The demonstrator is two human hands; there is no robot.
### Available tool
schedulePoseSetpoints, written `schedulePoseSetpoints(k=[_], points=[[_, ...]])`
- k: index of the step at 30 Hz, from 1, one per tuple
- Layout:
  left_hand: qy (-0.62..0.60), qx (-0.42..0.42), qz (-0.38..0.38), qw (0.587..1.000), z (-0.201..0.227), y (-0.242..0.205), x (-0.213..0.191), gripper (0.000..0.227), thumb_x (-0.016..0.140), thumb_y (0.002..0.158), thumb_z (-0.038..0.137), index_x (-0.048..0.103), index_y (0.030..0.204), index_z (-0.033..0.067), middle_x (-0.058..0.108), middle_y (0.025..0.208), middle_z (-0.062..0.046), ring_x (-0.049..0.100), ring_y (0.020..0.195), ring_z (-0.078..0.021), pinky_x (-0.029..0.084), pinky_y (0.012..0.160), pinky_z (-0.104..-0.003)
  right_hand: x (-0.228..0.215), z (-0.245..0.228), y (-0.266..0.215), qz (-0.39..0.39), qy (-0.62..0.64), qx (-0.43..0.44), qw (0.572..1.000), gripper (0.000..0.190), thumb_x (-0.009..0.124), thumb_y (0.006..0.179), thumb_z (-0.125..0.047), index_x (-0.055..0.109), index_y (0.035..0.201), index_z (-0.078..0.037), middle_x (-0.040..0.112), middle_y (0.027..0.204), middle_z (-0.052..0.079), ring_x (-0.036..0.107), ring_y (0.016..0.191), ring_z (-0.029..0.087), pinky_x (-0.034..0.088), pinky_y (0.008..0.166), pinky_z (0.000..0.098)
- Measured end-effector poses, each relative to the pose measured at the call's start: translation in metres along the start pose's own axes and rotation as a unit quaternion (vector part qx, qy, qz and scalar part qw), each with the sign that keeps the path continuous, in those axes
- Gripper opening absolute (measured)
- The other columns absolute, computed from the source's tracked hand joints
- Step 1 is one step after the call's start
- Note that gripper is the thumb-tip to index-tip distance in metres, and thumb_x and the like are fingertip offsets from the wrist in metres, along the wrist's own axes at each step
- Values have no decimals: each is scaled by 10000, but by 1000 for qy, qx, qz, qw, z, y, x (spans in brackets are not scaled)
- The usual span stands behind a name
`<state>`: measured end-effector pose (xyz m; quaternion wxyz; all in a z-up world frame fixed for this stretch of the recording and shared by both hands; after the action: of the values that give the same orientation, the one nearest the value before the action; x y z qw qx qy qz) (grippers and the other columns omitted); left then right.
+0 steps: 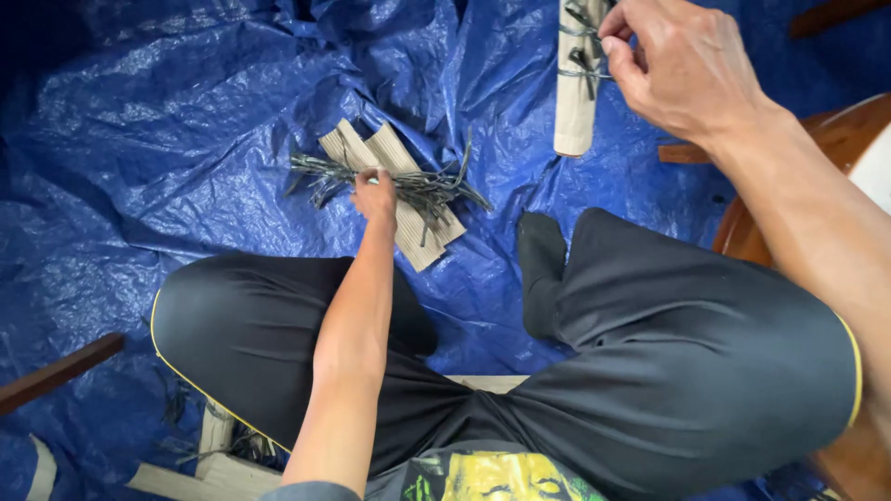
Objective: Tying black plastic straps around the legs of wooden chairs for protection or bundling.
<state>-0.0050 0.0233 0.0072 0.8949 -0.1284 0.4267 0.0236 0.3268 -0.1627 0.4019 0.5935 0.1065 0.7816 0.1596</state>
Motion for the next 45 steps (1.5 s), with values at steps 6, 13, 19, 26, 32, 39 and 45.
schedulePoseSetpoints(k=[6, 13, 19, 26, 32, 39, 45], points=[[-263, -147, -85, 950, -61, 52, 50, 465, 739, 828, 383, 733, 1181, 81, 721, 1202, -131, 651, 1143, -266, 490, 1017, -385, 5, -2, 9, -31, 8, 18, 999, 83, 687, 1036, -67, 656, 1005, 4, 691, 980, 165, 687, 805, 337, 538, 681, 414], [-440, 2, 15, 898, -28, 48, 70, 230, 732, 918, 244, 764, 1039, 50, 749, 997, -81, 677, 928, -187, 537, 848, -321, 16, 10, 1, -52, 19, 37, 998, 76, 686, 1033, -79, 665, 1047, -7, 697, 960, 152, 704, 807, 305, 551, 716, 403], [-610, -25, -123, 782, 135, -42, 5, 248, 702, 999, 230, 573, 858, 72, 737, 830, -153, 694, 695, -206, 521, 628, -331, 20, 10, 1, -91, 55, 42, 993, 114, 688, 1058, -135, 680, 1080, -24, 711, 944, 133, 715, 860, 300, 557, 748, 403], [-651, 65, -258, 711, 228, -134, -48, 249, 662, 990, 214, 499, 1153, 120, 732, 963, -125, 714, 829, -201, 580, 778, -342, 21, 5, 3, -124, 73, 32, 989, 166, 684, 1008, -197, 722, 1055, -42, 725, 947, 141, 703, 837, 333, 546, 721, 431], [-730, 86, -343, 584, 249, -156, -74, 295, 571, 1133, 203, 547, 1329, -16, 686, 1127, -99, 670, 1067, -218, 541, 1007, -389, 23, -1, 3, -171, 155, 63, 971, 236, 715, 949, -261, 755, 1027, -42, 740, 922, 143, 707, 803, 315, 545, 707, 410], [-798, 59, -342, 492, 263, -146, -111, 297, 487, 1141, 258, 531, 1330, 33, 673, 1206, -110, 627, 1209, -253, 483, 1117, -430, 21, -4, 5, -188, 206, 118, 953, 262, 726, 938, -292, 752, 1059, -61, 736, 857, 114, 702, 765, 244, 539, 690, 379], [-809, 66, -346, 471, 262, -145, -113, 292, 478, 1150, 258, 528, 1334, 37, 666, 1227, -102, 622, 1224, -250, 481, 1129, -440, 17, -8, 7, -176, 228, 110, 951, 293, 741, 932, -317, 744, 1077, -62, 727, 869, 98, 690, 766, 226, 530, 687, 368]])
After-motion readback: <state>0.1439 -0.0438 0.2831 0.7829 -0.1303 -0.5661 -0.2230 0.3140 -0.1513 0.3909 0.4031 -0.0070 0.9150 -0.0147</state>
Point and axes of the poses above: each hand's wrist, its own y-axis towards the middle knuckle, its own x-axis out of the palm, z = x × y, the point moved 2 cm from there along y, towards the middle knuckle
